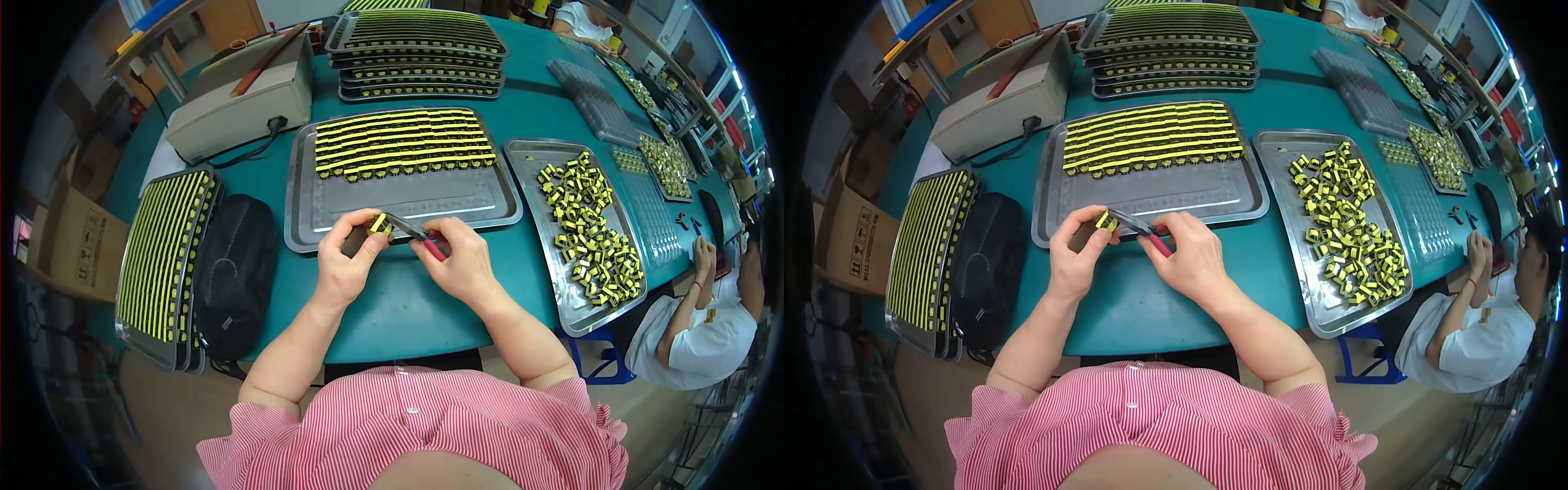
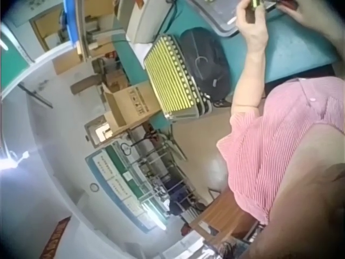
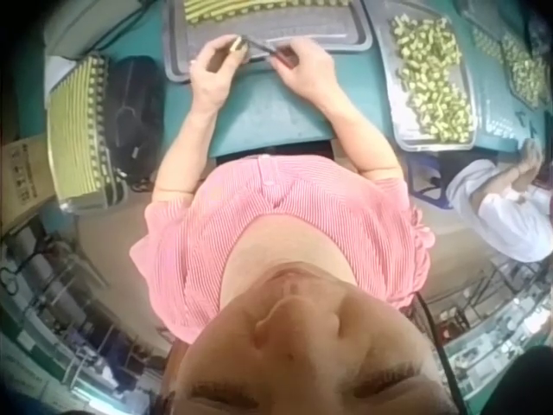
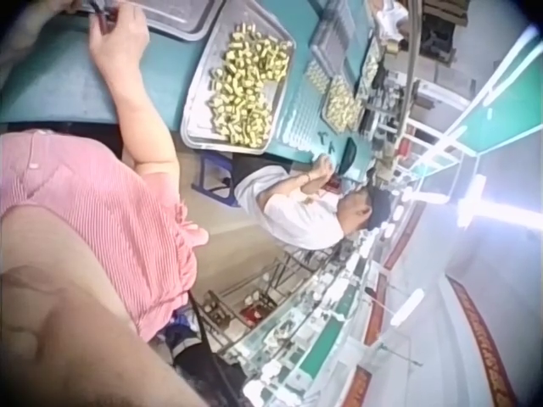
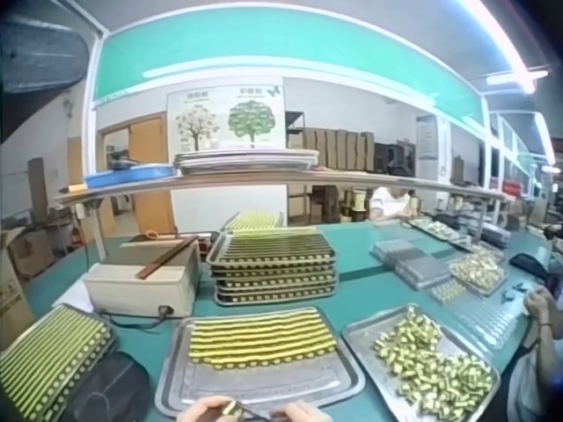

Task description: The person trims and processes small electronic components using pliers, placing the finished components into a metal tray.

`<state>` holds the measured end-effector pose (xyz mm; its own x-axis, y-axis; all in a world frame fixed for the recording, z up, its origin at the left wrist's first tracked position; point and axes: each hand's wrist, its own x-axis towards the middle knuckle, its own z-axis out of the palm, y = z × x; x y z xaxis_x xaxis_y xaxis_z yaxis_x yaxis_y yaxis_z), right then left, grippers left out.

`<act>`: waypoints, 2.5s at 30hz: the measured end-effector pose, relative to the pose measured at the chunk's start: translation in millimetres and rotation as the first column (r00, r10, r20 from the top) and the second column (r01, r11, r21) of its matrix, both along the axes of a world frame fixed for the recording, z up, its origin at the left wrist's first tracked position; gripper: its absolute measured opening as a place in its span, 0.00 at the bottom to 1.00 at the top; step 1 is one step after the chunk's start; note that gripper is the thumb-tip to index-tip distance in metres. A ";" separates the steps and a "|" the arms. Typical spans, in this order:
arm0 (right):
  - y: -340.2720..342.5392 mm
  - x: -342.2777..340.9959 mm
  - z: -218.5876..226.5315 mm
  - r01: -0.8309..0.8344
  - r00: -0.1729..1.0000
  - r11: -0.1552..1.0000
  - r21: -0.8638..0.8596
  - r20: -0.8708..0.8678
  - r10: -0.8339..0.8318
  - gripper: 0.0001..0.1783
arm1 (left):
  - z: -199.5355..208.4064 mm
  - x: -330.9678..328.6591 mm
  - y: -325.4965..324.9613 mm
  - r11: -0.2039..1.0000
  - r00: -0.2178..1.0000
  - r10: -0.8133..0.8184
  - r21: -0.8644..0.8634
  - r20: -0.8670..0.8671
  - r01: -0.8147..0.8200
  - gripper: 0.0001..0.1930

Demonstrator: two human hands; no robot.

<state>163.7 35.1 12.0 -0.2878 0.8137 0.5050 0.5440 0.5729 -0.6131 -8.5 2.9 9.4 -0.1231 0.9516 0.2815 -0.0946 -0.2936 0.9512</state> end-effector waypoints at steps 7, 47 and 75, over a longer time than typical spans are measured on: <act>0.0 1.1 4.0 -0.582 0.760 0.529 -0.618 -0.644 0.084 0.17 | -13.2 -0.5 0.1 0.992 0.992 -0.122 0.005 0.042 0.122 0.15; -8.8 -13.1 2.1 -0.376 0.919 0.923 -0.075 -0.158 0.361 0.19 | -3.2 1.5 -5.1 0.895 0.896 -0.122 -0.343 0.428 0.285 0.41; -20.4 -17.4 5.5 -0.369 0.914 0.854 0.367 -0.023 0.405 0.24 | -0.3 6.4 -10.5 0.890 0.871 -0.384 -0.128 0.305 0.437 0.44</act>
<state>146.3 14.7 17.5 -0.4784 0.4130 0.7749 0.1830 0.9100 -0.3720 -2.2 -7.6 9.2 0.2464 0.9634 0.1059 -0.4222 0.0083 0.9065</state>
